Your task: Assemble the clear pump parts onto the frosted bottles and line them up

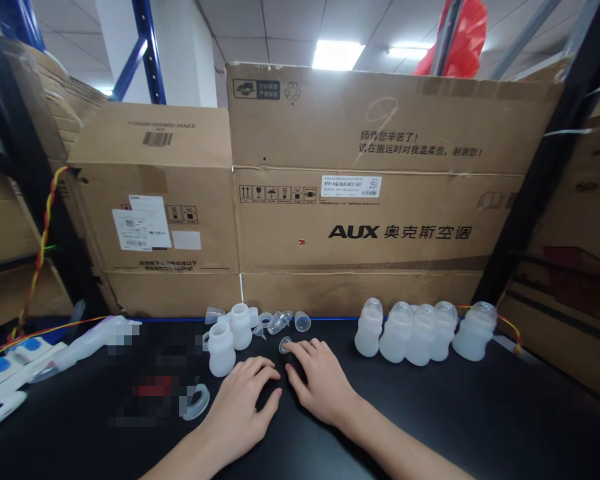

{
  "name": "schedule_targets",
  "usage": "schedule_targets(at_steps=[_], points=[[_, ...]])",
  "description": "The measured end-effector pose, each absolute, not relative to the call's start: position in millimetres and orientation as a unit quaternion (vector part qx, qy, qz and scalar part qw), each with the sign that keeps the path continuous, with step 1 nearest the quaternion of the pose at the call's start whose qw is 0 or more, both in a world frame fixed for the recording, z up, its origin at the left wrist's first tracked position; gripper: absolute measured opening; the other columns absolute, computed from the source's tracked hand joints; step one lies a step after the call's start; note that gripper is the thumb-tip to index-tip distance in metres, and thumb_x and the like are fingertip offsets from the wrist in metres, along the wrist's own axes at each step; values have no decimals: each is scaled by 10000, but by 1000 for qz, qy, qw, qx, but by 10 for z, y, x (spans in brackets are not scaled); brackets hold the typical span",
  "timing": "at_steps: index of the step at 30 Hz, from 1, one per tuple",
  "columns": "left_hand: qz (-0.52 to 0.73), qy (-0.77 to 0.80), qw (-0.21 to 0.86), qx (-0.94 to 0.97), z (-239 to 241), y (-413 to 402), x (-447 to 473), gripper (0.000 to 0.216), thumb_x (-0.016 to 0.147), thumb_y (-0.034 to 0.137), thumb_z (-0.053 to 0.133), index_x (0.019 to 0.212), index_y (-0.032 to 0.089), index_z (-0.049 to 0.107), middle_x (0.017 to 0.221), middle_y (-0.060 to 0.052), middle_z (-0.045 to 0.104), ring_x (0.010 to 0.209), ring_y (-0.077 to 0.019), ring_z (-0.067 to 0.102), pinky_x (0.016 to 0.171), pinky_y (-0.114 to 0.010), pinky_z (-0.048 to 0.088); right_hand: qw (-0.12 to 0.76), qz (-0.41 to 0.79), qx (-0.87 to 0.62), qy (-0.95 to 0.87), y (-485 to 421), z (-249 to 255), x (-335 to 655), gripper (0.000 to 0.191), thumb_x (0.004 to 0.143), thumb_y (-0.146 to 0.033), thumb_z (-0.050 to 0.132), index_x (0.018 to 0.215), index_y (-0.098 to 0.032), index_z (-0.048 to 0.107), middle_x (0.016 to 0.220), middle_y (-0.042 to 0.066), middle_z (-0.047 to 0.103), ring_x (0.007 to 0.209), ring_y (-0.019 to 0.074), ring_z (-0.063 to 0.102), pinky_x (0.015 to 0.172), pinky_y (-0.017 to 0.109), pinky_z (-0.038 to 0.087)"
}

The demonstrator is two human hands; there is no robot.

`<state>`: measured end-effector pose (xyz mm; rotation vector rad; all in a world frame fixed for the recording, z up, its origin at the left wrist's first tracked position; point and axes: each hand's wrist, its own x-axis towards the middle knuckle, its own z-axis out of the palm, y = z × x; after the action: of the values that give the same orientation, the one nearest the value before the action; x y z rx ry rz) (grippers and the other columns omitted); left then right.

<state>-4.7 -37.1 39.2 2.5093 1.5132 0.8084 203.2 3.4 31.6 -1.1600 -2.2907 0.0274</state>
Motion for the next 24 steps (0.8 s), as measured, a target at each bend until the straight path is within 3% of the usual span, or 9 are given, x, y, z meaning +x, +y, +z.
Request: schedule_targets(at_steps=[6,15,19,24], points=[[262,495,58,827,350,-372,-72,165,989,246,604,1090,246,735,1206,-62,742,1122,-279,705,1007,-493,557,313,-26,-460,-830,100,228,2053,38,989,-226,598,973,-228,631,909,26,748,879,244,639,820,369,421],[252,490,61,832,368,-389,-67,164,995,223,586,1106,233,706,1195,-66,723,1111,-283,686,1001,-506,550,313,-84,-427,-844,212,215,2018,33,900,-190,676,908,-217,659,909,57,701,836,242,632,783,345,442],[246,489,60,835,405,-390,-67,152,987,204,592,1089,229,702,1183,-64,719,1087,-280,686,988,-501,557,320,-90,-394,-857,420,313,1976,167,850,-65,658,835,-227,622,877,33,682,819,217,622,769,305,454],[233,481,57,843,432,-423,-93,190,997,211,594,1152,226,703,1219,-72,716,1135,-282,684,1025,-498,558,365,-81,-407,-834,740,536,1733,138,1056,-215,551,932,-220,609,942,72,711,915,252,613,865,363,449]])
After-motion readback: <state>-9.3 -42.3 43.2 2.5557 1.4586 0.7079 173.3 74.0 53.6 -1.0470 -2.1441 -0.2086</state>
